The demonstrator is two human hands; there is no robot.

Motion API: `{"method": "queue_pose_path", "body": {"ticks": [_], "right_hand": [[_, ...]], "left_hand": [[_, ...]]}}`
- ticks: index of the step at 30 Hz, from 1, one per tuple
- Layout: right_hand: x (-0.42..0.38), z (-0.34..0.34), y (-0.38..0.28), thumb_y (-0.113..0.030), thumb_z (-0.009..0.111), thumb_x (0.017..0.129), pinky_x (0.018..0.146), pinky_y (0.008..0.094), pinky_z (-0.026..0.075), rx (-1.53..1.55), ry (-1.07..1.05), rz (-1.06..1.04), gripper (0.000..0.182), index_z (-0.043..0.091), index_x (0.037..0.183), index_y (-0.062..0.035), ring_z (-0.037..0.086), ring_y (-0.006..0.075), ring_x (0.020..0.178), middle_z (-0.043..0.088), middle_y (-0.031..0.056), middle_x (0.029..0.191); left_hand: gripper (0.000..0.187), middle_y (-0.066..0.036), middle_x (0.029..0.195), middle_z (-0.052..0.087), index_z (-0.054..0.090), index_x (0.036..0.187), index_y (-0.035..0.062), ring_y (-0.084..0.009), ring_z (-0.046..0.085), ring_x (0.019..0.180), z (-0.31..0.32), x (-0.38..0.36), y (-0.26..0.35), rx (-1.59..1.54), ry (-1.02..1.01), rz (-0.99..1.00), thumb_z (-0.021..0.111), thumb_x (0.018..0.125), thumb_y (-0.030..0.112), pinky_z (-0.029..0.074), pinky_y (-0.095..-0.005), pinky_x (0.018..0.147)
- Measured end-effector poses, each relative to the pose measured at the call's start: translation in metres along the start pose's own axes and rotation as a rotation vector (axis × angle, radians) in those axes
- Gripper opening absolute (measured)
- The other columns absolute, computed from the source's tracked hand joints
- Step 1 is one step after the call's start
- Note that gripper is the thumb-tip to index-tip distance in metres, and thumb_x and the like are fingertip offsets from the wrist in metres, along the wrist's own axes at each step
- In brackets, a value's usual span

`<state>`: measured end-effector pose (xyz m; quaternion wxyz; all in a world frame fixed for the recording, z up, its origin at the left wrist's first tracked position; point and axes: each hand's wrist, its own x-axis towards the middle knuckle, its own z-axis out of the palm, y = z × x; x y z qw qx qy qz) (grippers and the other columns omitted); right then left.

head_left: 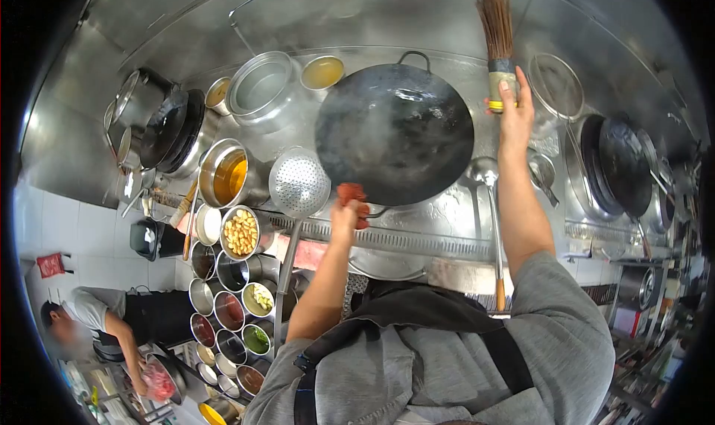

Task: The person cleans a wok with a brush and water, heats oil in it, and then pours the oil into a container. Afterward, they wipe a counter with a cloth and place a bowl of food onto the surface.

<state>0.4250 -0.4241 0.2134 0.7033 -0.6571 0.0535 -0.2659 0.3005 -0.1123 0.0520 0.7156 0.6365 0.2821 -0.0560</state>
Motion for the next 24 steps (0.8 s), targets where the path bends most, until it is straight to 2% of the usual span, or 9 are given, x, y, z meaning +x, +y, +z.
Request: {"method": "queue_pose_path", "body": {"ticks": [4, 6, 9, 12, 15, 17, 19, 21, 24], "right_hand": [[-0.004, 0.05, 0.075, -0.024, 0.06, 0.088, 0.047, 0.0273, 0.05, -0.264, 0.003, 0.038, 0.058, 0.035, 0.139, -0.0133, 0.06, 0.016, 0.06, 0.06, 0.0135, 0.101], [-0.006, 0.056, 0.146, -0.025, 0.064, 0.083, 0.038, 0.029, 0.046, -0.385, -0.126, 0.504, 0.061, 0.038, 0.138, -0.0132, 0.057, 0.0162, 0.052, 0.061, 0.0136, 0.099], [-0.045, 0.083, 0.156, -0.02, 0.065, 0.077, 0.035, 0.0269, 0.042, -0.493, -0.441, 0.604, 0.059, 0.047, 0.132, -0.0111, 0.053, 0.0139, 0.042, 0.061, 0.0077, 0.068], [-0.085, 0.094, 0.131, -0.027, 0.07, 0.075, 0.042, 0.0252, 0.045, -0.607, -0.862, 0.44, 0.053, 0.056, 0.126, -0.0189, 0.054, 0.0118, 0.047, 0.065, 0.0072, 0.081], [-0.068, 0.061, 0.123, -0.031, 0.069, 0.075, 0.06, 0.0356, 0.052, -0.758, -1.128, 0.226, 0.053, 0.056, 0.125, -0.0206, 0.063, 0.0211, 0.06, 0.067, 0.0135, 0.093], [-0.017, 0.021, 0.147, -0.032, 0.064, 0.077, 0.07, 0.0422, 0.052, -1.066, -1.085, -0.344, 0.043, 0.06, 0.118, -0.0184, 0.065, 0.0312, 0.07, 0.066, 0.0176, 0.091], [0.034, 0.015, 0.135, -0.028, 0.058, 0.082, 0.072, 0.0468, 0.05, -1.57, -0.683, -0.191, 0.04, 0.055, 0.121, -0.0184, 0.063, 0.0368, 0.077, 0.065, 0.0184, 0.08], [0.038, 0.026, 0.102, -0.028, 0.058, 0.084, 0.071, 0.0477, 0.05, -1.437, -0.535, -0.32, 0.044, 0.051, 0.126, -0.0183, 0.062, 0.0385, 0.077, 0.064, 0.0218, 0.082], [0.02, 0.055, 0.118, -0.034, 0.06, 0.082, 0.071, 0.0469, 0.051, -1.283, -0.359, -0.217, 0.051, 0.048, 0.129, -0.0178, 0.064, 0.0383, 0.078, 0.064, 0.0227, 0.091]], "left_hand": [[0.021, -0.012, 0.076, 0.063, 0.055, 0.1, 0.0, -0.0183, 0.06, 0.055, 0.019, 0.026, -0.018, -0.119, -0.109, -0.076, 0.052, 0.08, 0.008, 0.05, -0.0305, 0.041], [0.026, -0.011, 0.082, 0.062, 0.052, 0.105, 0.0002, -0.0185, 0.061, 0.058, 0.02, 0.03, -0.035, -0.109, -0.107, -0.026, 0.053, 0.081, 0.009, 0.05, -0.03, 0.042], [0.028, -0.011, 0.075, 0.061, 0.048, 0.105, 0.0025, -0.0182, 0.057, 0.048, 0.026, 0.009, -0.011, -0.149, -0.092, -0.082, 0.053, 0.079, 0.012, 0.049, -0.0304, 0.041], [0.028, -0.011, 0.076, 0.061, 0.046, 0.104, 0.0025, -0.0187, 0.057, 0.048, 0.033, 0.004, -0.024, -0.161, -0.048, -0.051, 0.053, 0.08, 0.013, 0.049, -0.03, 0.041], [0.024, -0.012, 0.076, 0.06, 0.045, 0.103, 0.0025, -0.019, 0.057, 0.047, 0.039, -0.009, -0.014, -0.128, -0.033, -0.043, 0.052, 0.083, 0.013, 0.049, -0.0298, 0.04], [0.023, -0.012, 0.077, 0.061, 0.044, 0.104, 0.0013, -0.0185, 0.057, 0.048, 0.044, -0.016, -0.011, -0.157, -0.026, -0.005, 0.05, 0.086, 0.014, 0.048, -0.0297, 0.039], [0.024, -0.013, 0.078, 0.061, 0.044, 0.105, 0.0007, -0.0184, 0.057, 0.048, 0.043, -0.014, -0.012, -0.146, -0.055, -0.003, 0.05, 0.087, 0.015, 0.048, -0.0296, 0.039], [0.025, -0.013, 0.078, 0.061, 0.044, 0.106, 0.0, -0.0183, 0.057, 0.048, 0.041, -0.004, -0.021, -0.133, -0.079, 0.0, 0.05, 0.088, 0.017, 0.048, -0.0295, 0.038], [0.036, -0.016, 0.089, 0.063, 0.049, 0.112, -0.0037, -0.0247, 0.064, 0.071, 0.03, 0.012, -0.044, 0.003, -0.066, 0.043, 0.05, 0.091, 0.026, 0.053, -0.0324, 0.06]]}}
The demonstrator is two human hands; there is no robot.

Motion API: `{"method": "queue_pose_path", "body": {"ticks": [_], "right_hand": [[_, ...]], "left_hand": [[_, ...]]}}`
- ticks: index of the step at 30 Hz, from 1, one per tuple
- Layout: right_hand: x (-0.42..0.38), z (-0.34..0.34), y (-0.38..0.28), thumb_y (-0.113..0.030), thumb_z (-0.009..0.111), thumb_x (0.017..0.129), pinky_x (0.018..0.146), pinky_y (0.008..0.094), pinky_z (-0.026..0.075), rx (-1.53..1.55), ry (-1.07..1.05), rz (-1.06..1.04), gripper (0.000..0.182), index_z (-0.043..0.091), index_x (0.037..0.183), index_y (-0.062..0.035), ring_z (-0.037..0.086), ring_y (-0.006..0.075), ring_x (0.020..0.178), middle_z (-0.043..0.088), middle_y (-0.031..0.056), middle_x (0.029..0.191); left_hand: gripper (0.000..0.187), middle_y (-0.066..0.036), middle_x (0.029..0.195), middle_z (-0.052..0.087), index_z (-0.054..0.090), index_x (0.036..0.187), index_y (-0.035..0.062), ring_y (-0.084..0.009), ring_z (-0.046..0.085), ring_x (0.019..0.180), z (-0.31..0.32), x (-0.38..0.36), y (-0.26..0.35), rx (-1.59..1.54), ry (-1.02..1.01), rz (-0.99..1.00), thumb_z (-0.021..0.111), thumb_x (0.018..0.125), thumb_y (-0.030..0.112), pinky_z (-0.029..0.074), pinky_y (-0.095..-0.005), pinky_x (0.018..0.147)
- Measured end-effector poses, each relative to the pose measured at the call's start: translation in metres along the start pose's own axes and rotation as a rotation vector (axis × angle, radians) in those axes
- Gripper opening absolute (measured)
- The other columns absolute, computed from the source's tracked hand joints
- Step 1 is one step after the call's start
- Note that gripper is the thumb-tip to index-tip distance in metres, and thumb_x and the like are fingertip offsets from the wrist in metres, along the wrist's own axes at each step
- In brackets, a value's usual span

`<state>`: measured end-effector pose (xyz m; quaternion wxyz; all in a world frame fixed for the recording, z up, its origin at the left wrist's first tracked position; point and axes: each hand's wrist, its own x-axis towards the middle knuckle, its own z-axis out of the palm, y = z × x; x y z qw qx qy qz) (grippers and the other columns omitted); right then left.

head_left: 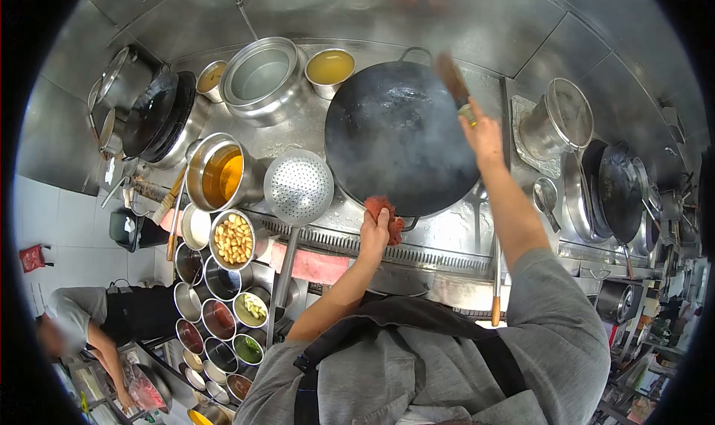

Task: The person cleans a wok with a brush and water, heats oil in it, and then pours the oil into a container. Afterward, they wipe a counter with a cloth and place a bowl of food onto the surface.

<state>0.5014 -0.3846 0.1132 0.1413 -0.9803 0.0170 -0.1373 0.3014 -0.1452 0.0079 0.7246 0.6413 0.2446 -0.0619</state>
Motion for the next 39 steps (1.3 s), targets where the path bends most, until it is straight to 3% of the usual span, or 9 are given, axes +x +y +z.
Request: {"method": "queue_pose_path", "body": {"ticks": [3, 9, 12, 15, 22, 24, 29, 36, 39], "right_hand": [[-0.036, 0.02, -0.036, -0.038, 0.069, 0.073, 0.077, 0.0411, 0.051, 0.506, -0.514, 0.404, 0.059, 0.052, 0.128, -0.0215, 0.064, 0.0357, 0.083, 0.065, 0.0187, 0.098], [-0.08, -0.02, -0.014, -0.035, 0.068, 0.069, 0.094, 0.0343, 0.044, 0.467, -0.877, -0.122, 0.053, 0.06, 0.119, -0.0226, 0.059, 0.0314, 0.104, 0.063, 0.0159, 0.111], [-0.027, -0.029, 0.052, -0.024, 0.065, 0.073, 0.08, 0.0415, 0.05, -0.169, -0.479, -0.091, 0.046, 0.059, 0.119, -0.0191, 0.063, 0.0316, 0.086, 0.065, 0.019, 0.093], [-0.017, -0.065, 0.078, -0.027, 0.063, 0.078, 0.079, 0.0445, 0.049, -0.026, -0.109, -0.049, 0.049, 0.053, 0.126, -0.0187, 0.061, 0.0371, 0.086, 0.064, 0.0209, 0.09], [-0.162, -0.072, 0.093, -0.037, 0.062, 0.083, 0.074, 0.0438, 0.047, 0.53, 0.095, 0.206, 0.053, 0.049, 0.129, -0.0154, 0.061, 0.0396, 0.084, 0.063, 0.0246, 0.091], [-0.244, -0.046, 0.099, -0.035, 0.06, 0.084, 0.074, 0.042, 0.048, 0.566, 0.146, 0.209, 0.053, 0.049, 0.128, -0.0096, 0.062, 0.0381, 0.087, 0.062, 0.0243, 0.095], [-0.382, -0.012, 0.116, -0.03, 0.057, 0.083, 0.082, 0.0466, 0.047, 0.198, -0.535, 0.312, 0.065, 0.031, 0.137, -0.0069, 0.06, 0.0411, 0.092, 0.059, 0.0236, 0.108], [-0.37, -0.031, 0.145, -0.04, 0.055, 0.084, 0.077, 0.0454, 0.048, 0.266, -0.545, 0.069, 0.039, 0.065, 0.093, -0.0037, 0.061, 0.0377, 0.084, 0.064, 0.0203, 0.083], [-0.374, -0.044, 0.154, -0.039, 0.054, 0.084, 0.075, 0.045, 0.049, 0.269, -0.5, 0.118, 0.037, 0.068, 0.084, -0.0044, 0.062, 0.0373, 0.081, 0.065, 0.0188, 0.082]], "left_hand": [[0.047, -0.015, 0.097, 0.063, 0.052, 0.115, -0.0049, -0.0238, 0.061, 0.09, -0.021, -0.001, 0.005, 0.266, 0.013, 0.101, 0.047, 0.093, 0.036, 0.048, -0.0314, 0.078], [0.045, -0.017, 0.096, 0.063, 0.046, 0.119, -0.003, -0.0245, 0.062, 0.086, -0.108, -0.026, -0.016, 0.297, 0.221, 0.086, 0.059, 0.086, 0.026, 0.049, -0.0328, 0.076], [0.058, -0.02, 0.097, 0.063, 0.041, 0.125, -0.0015, -0.0291, 0.064, 0.088, -0.135, -0.053, -0.026, 0.481, 0.25, -0.086, 0.065, 0.078, 0.021, 0.05, -0.0376, 0.076], [0.062, -0.021, 0.099, 0.063, 0.043, 0.124, -0.0008, -0.0312, 0.064, 0.088, -0.173, -0.03, -0.088, 0.964, 0.298, 0.386, 0.069, 0.071, 0.017, 0.052, -0.0402, 0.073], [0.053, -0.016, 0.09, 0.066, 0.055, 0.109, 0.0006, -0.0279, 0.066, 0.082, -0.186, -0.015, -0.098, 0.559, 0.078, 0.092, 0.074, 0.062, 0.016, 0.053, -0.0372, 0.072], [0.055, -0.017, 0.093, 0.066, 0.056, 0.108, 0.001, -0.0308, 0.065, 0.086, -0.176, -0.038, -0.08, 0.894, 0.106, 0.089, 0.074, 0.061, 0.024, 0.051, -0.0381, 0.078], [0.081, -0.023, 0.119, 0.053, 0.039, 0.13, -0.0001, -0.0365, 0.054, 0.106, -0.166, -0.047, -0.084, 0.787, 0.177, 0.13, 0.072, 0.06, 0.023, 0.043, -0.0394, 0.093], [0.068, -0.026, 0.128, 0.045, 0.037, 0.129, -0.006, -0.0378, 0.041, 0.122, -0.152, -0.077, -0.083, 0.867, 0.401, 0.421, 0.064, 0.073, 0.02, 0.031, -0.0394, 0.103], [0.053, -0.025, 0.105, 0.06, 0.048, 0.118, -0.0069, -0.0381, 0.057, 0.099, -0.123, -0.121, -0.068, 0.813, 0.447, 0.602, 0.061, 0.072, 0.017, 0.044, -0.0418, 0.087]]}}
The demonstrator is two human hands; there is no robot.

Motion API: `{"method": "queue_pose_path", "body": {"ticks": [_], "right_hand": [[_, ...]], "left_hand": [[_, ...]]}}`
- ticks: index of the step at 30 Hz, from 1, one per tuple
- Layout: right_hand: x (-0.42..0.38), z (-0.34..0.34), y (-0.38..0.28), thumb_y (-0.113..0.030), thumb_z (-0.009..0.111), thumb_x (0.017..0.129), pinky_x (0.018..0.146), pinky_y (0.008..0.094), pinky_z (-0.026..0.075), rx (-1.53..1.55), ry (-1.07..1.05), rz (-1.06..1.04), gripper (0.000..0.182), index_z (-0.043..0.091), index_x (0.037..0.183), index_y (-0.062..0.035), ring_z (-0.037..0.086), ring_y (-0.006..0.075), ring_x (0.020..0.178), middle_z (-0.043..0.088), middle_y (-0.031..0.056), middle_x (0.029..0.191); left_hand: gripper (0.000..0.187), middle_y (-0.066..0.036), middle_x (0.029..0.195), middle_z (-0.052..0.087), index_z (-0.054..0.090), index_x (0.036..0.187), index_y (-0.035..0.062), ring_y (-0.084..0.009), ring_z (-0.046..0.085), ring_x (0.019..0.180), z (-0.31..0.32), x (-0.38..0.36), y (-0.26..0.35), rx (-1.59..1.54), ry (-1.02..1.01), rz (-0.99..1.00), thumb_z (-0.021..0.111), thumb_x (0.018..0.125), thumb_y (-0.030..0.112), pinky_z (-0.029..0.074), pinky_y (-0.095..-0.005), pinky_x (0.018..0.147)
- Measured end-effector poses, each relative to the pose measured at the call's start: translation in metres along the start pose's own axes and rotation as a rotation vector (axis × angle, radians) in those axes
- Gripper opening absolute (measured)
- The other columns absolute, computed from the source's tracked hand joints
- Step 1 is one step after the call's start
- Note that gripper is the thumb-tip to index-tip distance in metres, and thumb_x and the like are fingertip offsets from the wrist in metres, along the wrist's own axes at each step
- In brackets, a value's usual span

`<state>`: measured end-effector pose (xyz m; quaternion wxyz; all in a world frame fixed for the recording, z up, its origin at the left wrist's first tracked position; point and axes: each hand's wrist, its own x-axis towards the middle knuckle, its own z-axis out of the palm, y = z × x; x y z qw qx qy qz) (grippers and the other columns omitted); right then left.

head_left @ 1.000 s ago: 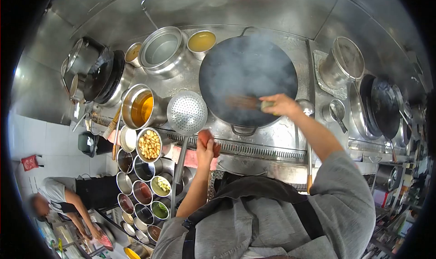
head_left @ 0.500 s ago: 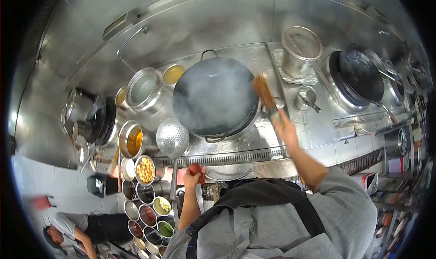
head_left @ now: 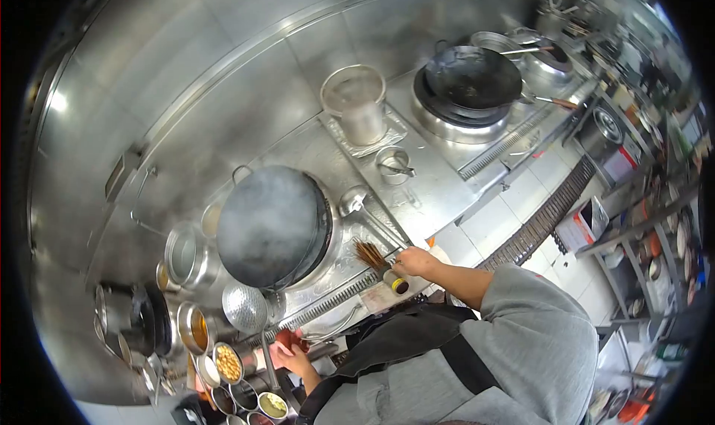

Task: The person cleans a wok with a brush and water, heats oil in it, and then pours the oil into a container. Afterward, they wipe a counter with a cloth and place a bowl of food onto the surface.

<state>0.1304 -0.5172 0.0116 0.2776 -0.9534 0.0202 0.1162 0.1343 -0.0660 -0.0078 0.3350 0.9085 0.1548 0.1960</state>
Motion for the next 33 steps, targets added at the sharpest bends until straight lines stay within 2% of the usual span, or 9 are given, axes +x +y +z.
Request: {"method": "queue_pose_path", "body": {"ticks": [5, 8, 9, 15, 21, 29, 31, 32, 33], "right_hand": [[-0.037, 0.017, 0.024, -0.032, 0.055, 0.082, 0.073, 0.0452, 0.049, 0.054, 0.212, 0.049, 0.028, 0.068, 0.083, -0.0071, 0.062, 0.0367, 0.077, 0.065, 0.0182, 0.078], [-0.085, 0.03, 0.013, -0.031, 0.056, 0.081, 0.071, 0.045, 0.049, 0.075, 0.263, 0.146, 0.027, 0.068, 0.08, -0.0065, 0.062, 0.0365, 0.075, 0.064, 0.0184, 0.075], [-0.103, 0.033, 0.007, -0.03, 0.056, 0.08, 0.071, 0.0453, 0.05, 0.141, 0.234, 0.188, 0.027, 0.068, 0.077, -0.0054, 0.063, 0.0362, 0.075, 0.064, 0.0187, 0.076], [-0.161, 0.109, -0.002, -0.034, 0.054, 0.078, 0.075, 0.0451, 0.05, 0.05, -0.058, 0.162, 0.032, 0.068, 0.081, -0.0045, 0.063, 0.036, 0.08, 0.065, 0.0189, 0.081], [-0.242, 0.113, 0.0, -0.026, 0.053, 0.076, 0.075, 0.0452, 0.051, -0.003, -0.06, 0.467, 0.029, 0.067, 0.083, -0.0016, 0.063, 0.0378, 0.082, 0.065, 0.0206, 0.085], [-0.394, 0.144, 0.058, -0.025, 0.052, 0.077, 0.082, 0.0437, 0.049, 0.044, 0.044, 0.941, 0.029, 0.069, 0.087, -0.0038, 0.062, 0.0351, 0.091, 0.065, 0.0195, 0.093], [-0.427, 0.161, 0.071, -0.025, 0.052, 0.076, 0.082, 0.0436, 0.049, 0.043, 0.075, 0.994, 0.029, 0.069, 0.087, -0.0044, 0.062, 0.0351, 0.091, 0.065, 0.0196, 0.094], [-0.442, 0.162, 0.07, -0.024, 0.051, 0.077, 0.082, 0.0439, 0.049, 0.077, 0.117, 1.063, 0.028, 0.069, 0.087, -0.0046, 0.062, 0.0352, 0.09, 0.065, 0.0195, 0.093], [-0.455, 0.164, 0.068, -0.022, 0.05, 0.077, 0.082, 0.0443, 0.049, 0.112, 0.157, 1.134, 0.028, 0.069, 0.087, -0.0048, 0.063, 0.0353, 0.089, 0.065, 0.0194, 0.092]], "left_hand": [[0.037, -0.027, 0.099, 0.061, 0.058, 0.098, -0.0064, -0.0402, 0.06, 0.088, 0.04, 0.027, -0.095, 0.115, -0.28, -0.212, 0.062, 0.069, 0.016, 0.048, -0.044, 0.076], [0.015, -0.007, 0.102, 0.051, 0.047, 0.101, 0.0123, -0.023, 0.048, 0.102, -0.003, 0.098, -0.049, -0.709, -1.789, -0.252, 0.039, 0.09, 0.018, 0.033, -0.0384, 0.1], [0.015, -0.007, 0.102, 0.051, 0.047, 0.101, 0.0123, -0.023, 0.048, 0.102, -0.013, 0.109, -0.048, -0.704, -1.805, -0.243, 0.039, 0.09, 0.018, 0.033, -0.0384, 0.1], [0.032, -0.007, 0.102, 0.054, 0.045, 0.12, 0.0041, -0.0197, 0.052, 0.099, 0.011, 0.082, -0.069, -1.106, -1.579, -1.256, 0.047, 0.089, 0.011, 0.038, -0.0308, 0.095], [0.023, -0.008, 0.089, 0.058, 0.054, 0.101, 0.004, -0.022, 0.057, 0.086, 0.06, -0.037, -0.123, -0.431, -2.019, -0.108, 0.055, 0.082, 0.017, 0.044, -0.0355, 0.081], [0.022, -0.01, 0.071, 0.064, 0.066, 0.076, 0.0038, -0.025, 0.064, 0.069, 0.102, -0.099, -0.141, 0.379, -1.452, 1.551, 0.066, 0.073, 0.025, 0.052, -0.0417, 0.061], [0.014, -0.014, 0.071, 0.064, 0.066, 0.076, 0.0052, -0.0291, 0.064, 0.069, 0.115, -0.093, -0.106, 0.64, -1.54, 0.115, 0.063, 0.072, 0.018, 0.052, -0.0411, 0.062], [0.014, -0.014, 0.071, 0.064, 0.066, 0.076, 0.0052, -0.0291, 0.064, 0.069, 0.121, -0.088, -0.1, 0.64, -1.538, 0.137, 0.063, 0.072, 0.018, 0.052, -0.0411, 0.062], [0.011, -0.014, 0.071, 0.065, 0.066, 0.074, 0.0049, -0.0315, 0.064, 0.066, 0.122, -0.075, -0.096, 0.585, -1.536, 0.812, 0.061, 0.071, 0.015, 0.051, -0.042, 0.059]]}}
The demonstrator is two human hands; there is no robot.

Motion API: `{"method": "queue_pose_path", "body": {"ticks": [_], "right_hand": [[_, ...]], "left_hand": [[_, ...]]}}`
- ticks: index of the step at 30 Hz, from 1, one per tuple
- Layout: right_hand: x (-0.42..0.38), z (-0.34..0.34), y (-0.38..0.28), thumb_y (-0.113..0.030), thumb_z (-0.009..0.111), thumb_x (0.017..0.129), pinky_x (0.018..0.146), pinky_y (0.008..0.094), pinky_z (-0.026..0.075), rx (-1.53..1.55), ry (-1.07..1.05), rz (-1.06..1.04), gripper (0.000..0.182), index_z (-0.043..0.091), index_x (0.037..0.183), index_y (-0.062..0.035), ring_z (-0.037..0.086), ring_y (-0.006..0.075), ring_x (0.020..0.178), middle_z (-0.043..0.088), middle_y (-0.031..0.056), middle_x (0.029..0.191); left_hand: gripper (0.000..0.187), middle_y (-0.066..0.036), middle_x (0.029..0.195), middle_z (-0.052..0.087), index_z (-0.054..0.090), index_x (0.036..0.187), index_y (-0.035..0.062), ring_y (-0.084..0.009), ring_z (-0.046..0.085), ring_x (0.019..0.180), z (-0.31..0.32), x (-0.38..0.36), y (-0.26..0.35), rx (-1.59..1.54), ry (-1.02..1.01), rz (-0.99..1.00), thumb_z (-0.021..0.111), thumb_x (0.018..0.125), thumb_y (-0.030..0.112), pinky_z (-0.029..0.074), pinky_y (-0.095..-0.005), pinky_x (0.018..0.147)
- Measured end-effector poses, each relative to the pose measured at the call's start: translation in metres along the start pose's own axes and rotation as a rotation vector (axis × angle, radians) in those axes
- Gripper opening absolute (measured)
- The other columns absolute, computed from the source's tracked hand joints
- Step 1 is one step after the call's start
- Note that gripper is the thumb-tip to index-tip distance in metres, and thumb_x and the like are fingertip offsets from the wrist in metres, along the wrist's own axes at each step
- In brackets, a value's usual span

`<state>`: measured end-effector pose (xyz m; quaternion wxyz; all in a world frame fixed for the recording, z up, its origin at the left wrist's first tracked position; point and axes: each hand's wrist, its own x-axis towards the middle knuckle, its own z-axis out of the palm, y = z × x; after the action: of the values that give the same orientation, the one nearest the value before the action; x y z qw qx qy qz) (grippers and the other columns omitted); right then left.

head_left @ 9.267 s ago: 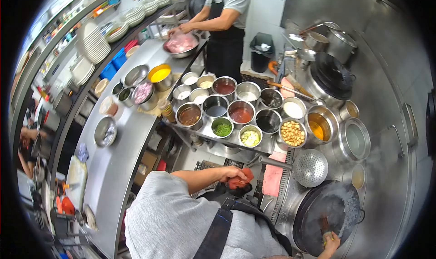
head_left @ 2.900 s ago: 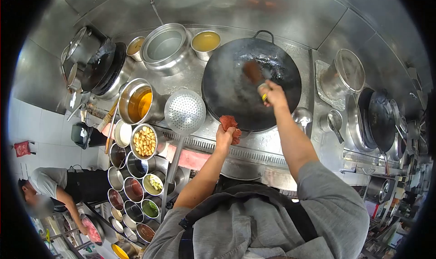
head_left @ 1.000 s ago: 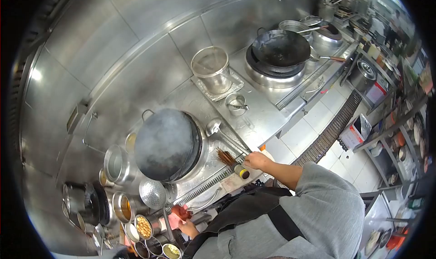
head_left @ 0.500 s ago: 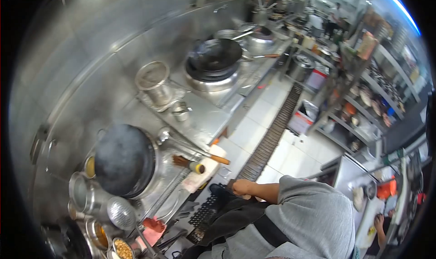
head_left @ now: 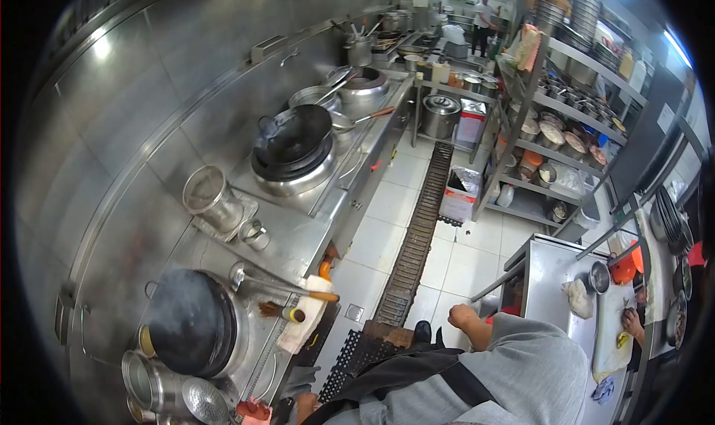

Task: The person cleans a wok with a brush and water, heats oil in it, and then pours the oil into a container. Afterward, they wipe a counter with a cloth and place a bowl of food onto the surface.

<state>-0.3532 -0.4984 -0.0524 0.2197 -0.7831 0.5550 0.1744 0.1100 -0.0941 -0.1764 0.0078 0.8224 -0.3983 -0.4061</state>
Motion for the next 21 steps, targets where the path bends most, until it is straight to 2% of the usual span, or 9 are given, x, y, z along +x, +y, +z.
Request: {"method": "queue_pose_path", "body": {"ticks": [1, 2, 3, 10, 11, 13, 17, 19, 21], "right_hand": [[-0.006, 0.0, 0.008, -0.022, 0.05, 0.077, 0.082, 0.0443, 0.049, 0.01, 0.009, 0.015, 0.028, 0.069, 0.087, -0.0048, 0.063, 0.0353, 0.089, 0.065, 0.0194, 0.092], [-0.009, -0.003, 0.018, -0.021, 0.049, 0.078, 0.082, 0.0445, 0.049, 0.047, 0.028, 0.032, 0.027, 0.069, 0.086, -0.0048, 0.063, 0.0357, 0.087, 0.066, 0.0194, 0.09], [-0.011, -0.004, 0.03, -0.02, 0.048, 0.078, 0.082, 0.0448, 0.049, 0.08, 0.046, 0.048, 0.026, 0.068, 0.086, -0.0048, 0.063, 0.0361, 0.086, 0.066, 0.0193, 0.089], [0.003, -0.002, 0.134, -0.016, 0.048, 0.08, 0.084, 0.0443, 0.049, 0.146, 0.093, 0.179, 0.026, 0.067, 0.089, -0.0018, 0.062, 0.0359, 0.092, 0.064, 0.0219, 0.093], [0.011, 0.001, 0.15, -0.013, 0.048, 0.079, 0.088, 0.0438, 0.047, 0.168, 0.065, 0.281, 0.027, 0.067, 0.093, -0.0002, 0.06, 0.0365, 0.098, 0.063, 0.0239, 0.099], [0.016, -0.023, 0.171, -0.014, 0.05, 0.078, 0.089, 0.0431, 0.047, 0.149, 0.024, 0.263, 0.027, 0.067, 0.094, -0.0001, 0.059, 0.0361, 0.1, 0.062, 0.0247, 0.101], [0.017, -0.043, 0.214, -0.02, 0.055, 0.076, 0.082, 0.0423, 0.05, 0.171, 0.229, 0.317, 0.025, 0.068, 0.086, -0.0013, 0.063, 0.037, 0.088, 0.064, 0.0225, 0.089], [0.007, -0.068, 0.223, -0.023, 0.056, 0.076, 0.081, 0.0428, 0.05, 0.165, 0.159, 0.31, 0.024, 0.069, 0.085, -0.0052, 0.063, 0.0362, 0.086, 0.065, 0.0212, 0.087], [-0.006, -0.08, 0.228, -0.021, 0.055, 0.076, 0.077, 0.0426, 0.051, 0.164, 0.275, 0.305, 0.022, 0.069, 0.083, -0.0054, 0.064, 0.0355, 0.082, 0.065, 0.0204, 0.087]], "left_hand": [[0.009, -0.014, 0.071, 0.065, 0.065, 0.073, 0.0045, -0.0338, 0.063, 0.063, -0.005, 0.002, -0.012, 0.397, 0.107, 0.44, 0.06, 0.069, 0.011, 0.05, -0.0429, 0.057], [0.009, -0.014, 0.071, 0.065, 0.065, 0.073, 0.0045, -0.0338, 0.063, 0.063, -0.006, 0.016, -0.009, 0.404, 0.111, 0.462, 0.06, 0.069, 0.011, 0.05, -0.0429, 0.057], [0.008, -0.015, 0.069, 0.064, 0.065, 0.072, 0.0049, -0.0352, 0.063, 0.061, -0.004, 0.032, 0.002, 0.292, 0.085, 0.086, 0.061, 0.066, 0.009, 0.049, -0.0438, 0.055], [0.009, -0.012, 0.057, 0.059, 0.063, 0.073, 0.0011, -0.0254, 0.062, 0.055, -0.004, 0.096, 0.158, -0.596, -0.076, -0.344, 0.057, 0.072, 0.008, 0.045, -0.0382, 0.045], [0.012, -0.011, 0.058, 0.057, 0.063, 0.076, -0.0005, -0.0202, 0.059, 0.055, -0.024, 0.092, 0.183, -0.126, -0.132, 0.301, 0.055, 0.075, 0.008, 0.044, -0.0334, 0.041], [0.012, -0.012, 0.066, 0.06, 0.064, 0.082, 0.0012, -0.0191, 0.06, 0.056, -0.054, 0.063, 0.299, -0.297, -0.072, -0.057, 0.059, 0.075, 0.009, 0.044, -0.0321, 0.041], [0.016, -0.013, 0.076, 0.063, 0.065, 0.085, 0.0027, -0.0174, 0.059, 0.054, -0.021, 0.096, 0.345, -0.429, 0.012, 0.031, 0.063, 0.072, 0.013, 0.046, -0.0323, 0.044], [0.025, -0.012, 0.086, 0.066, 0.067, 0.088, 0.005, -0.0207, 0.063, 0.062, 0.01, 0.147, 0.32, 0.011, -0.039, 0.213, 0.066, 0.069, 0.021, 0.051, -0.0343, 0.056], [0.033, -0.011, 0.094, 0.068, 0.069, 0.092, 0.0072, -0.0257, 0.066, 0.079, 0.001, 0.151, 0.335, 0.049, -0.038, 0.191, 0.068, 0.066, 0.027, 0.051, -0.0354, 0.073]]}}
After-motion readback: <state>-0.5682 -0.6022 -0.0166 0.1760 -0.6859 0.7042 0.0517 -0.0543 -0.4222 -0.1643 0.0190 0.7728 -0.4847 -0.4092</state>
